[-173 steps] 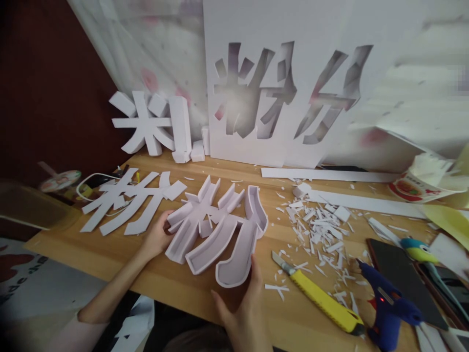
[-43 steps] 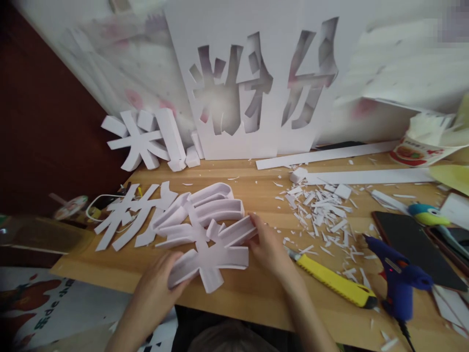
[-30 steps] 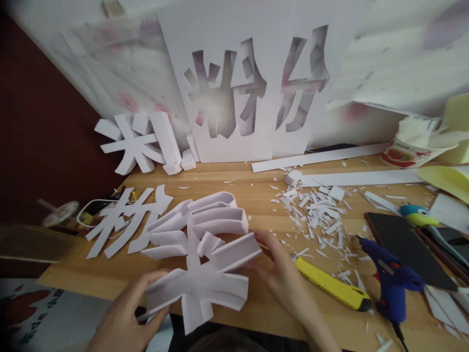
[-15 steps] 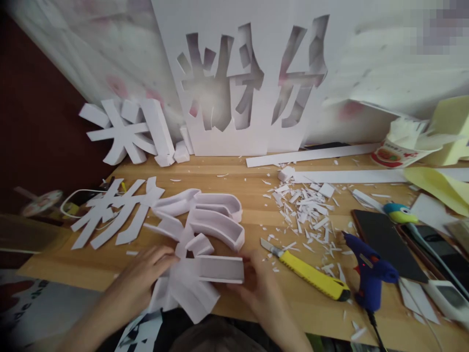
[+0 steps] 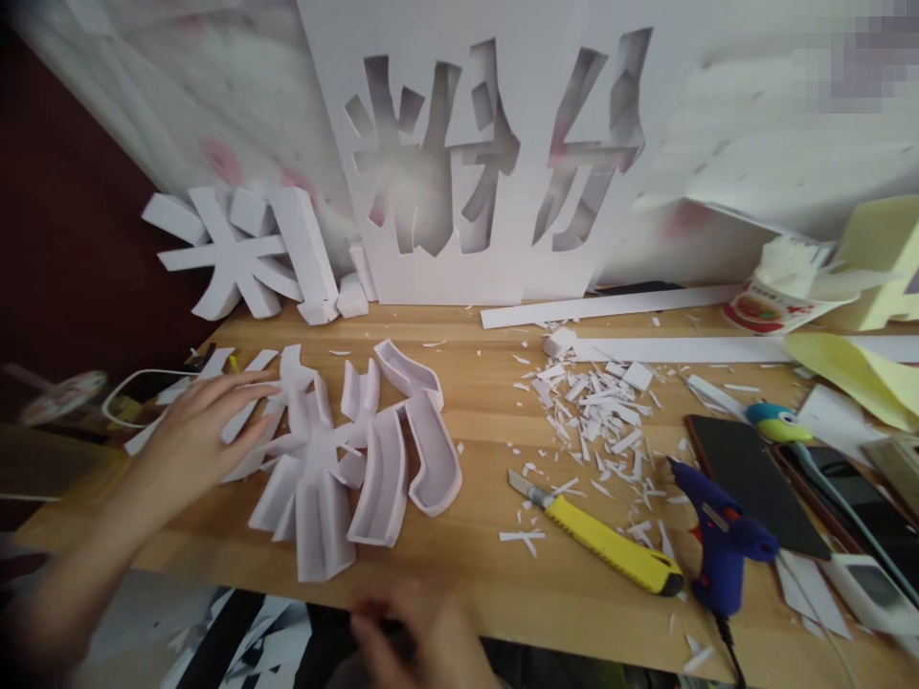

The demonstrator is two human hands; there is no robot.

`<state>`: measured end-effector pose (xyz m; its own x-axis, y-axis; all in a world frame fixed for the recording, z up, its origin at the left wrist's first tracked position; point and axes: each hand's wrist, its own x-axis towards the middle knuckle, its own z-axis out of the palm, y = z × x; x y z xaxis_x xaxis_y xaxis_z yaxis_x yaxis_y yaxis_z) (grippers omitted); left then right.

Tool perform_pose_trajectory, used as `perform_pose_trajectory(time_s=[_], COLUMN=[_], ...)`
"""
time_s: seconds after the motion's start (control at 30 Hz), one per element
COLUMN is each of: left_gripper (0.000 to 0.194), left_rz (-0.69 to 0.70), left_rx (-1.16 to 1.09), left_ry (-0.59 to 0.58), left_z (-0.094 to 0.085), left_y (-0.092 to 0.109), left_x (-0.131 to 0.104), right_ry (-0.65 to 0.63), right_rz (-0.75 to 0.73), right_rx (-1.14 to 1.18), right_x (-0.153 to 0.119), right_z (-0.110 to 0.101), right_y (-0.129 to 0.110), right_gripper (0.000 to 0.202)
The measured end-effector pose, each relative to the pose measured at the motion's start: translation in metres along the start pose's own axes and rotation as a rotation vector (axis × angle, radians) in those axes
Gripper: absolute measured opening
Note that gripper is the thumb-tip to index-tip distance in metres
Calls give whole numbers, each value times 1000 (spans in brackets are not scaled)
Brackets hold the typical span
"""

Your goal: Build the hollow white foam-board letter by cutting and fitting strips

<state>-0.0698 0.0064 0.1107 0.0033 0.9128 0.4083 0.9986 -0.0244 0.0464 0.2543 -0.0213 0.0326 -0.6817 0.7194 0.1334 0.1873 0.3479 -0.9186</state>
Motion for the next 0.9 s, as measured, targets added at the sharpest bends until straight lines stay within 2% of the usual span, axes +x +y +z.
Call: perform_pose_trajectory(time_s=[0.03,0.07,0.1,0.17,0.2,0.23,0.3,0.37,0.47,0.53,0.6,0.7,0.77,0.83,0.9], left_gripper=[32,39,46,61,69,76,86,89,92,91,86,79,72,66,63], left_rz=[-130,-254,-336,-518,-623,-714,-803,-803,-797,-816,-775,-595,-473,-415,-421], left_rx=[-34,-68,-135,-297,-357,-417,-512,-587,-636,-599,-474,-236,-217,-203,-107], left_ry=[40,10,85,88,64,22,-33,-73,-101,-113,-77,44,34,20,31], left_z=[3,8,14,30,38,45,58,65,62,50,30,-1,-11,-10,0], left_y=[7,13,19,26,27,26,23,19,14,15,23,60,97,131,150], left_x=[-13,-27,-41,-67,-77,-84,-91,-90,-86,-88,-95,-107,-108,-100,-89], right_ry=[118,249,371,519,524,474,297,182,179,155,129,124,110,95,88], right_rz=[26,64,96,175,238,317,475,561,590,572,533,479,446,407,355], right_rx=[-46,-108,-175,-310,-377,-447,-575,-644,-630,-611,-609,-665,-719,-768,-798], right_x=[2,6,11,28,38,48,67,79,83,82,83,92,101,109,116], right_z=[-6,-12,-17,-27,-31,-33,-36,-37,-38,-40,-45,-54,-58,-59,-59], right_y=[4,9,15,25,27,28,22,10,-11,-24,-35,-48,-55,-64,-72], right_gripper=[16,17,19,29,35,40,39,32,29,28,27,27,26,25,24])
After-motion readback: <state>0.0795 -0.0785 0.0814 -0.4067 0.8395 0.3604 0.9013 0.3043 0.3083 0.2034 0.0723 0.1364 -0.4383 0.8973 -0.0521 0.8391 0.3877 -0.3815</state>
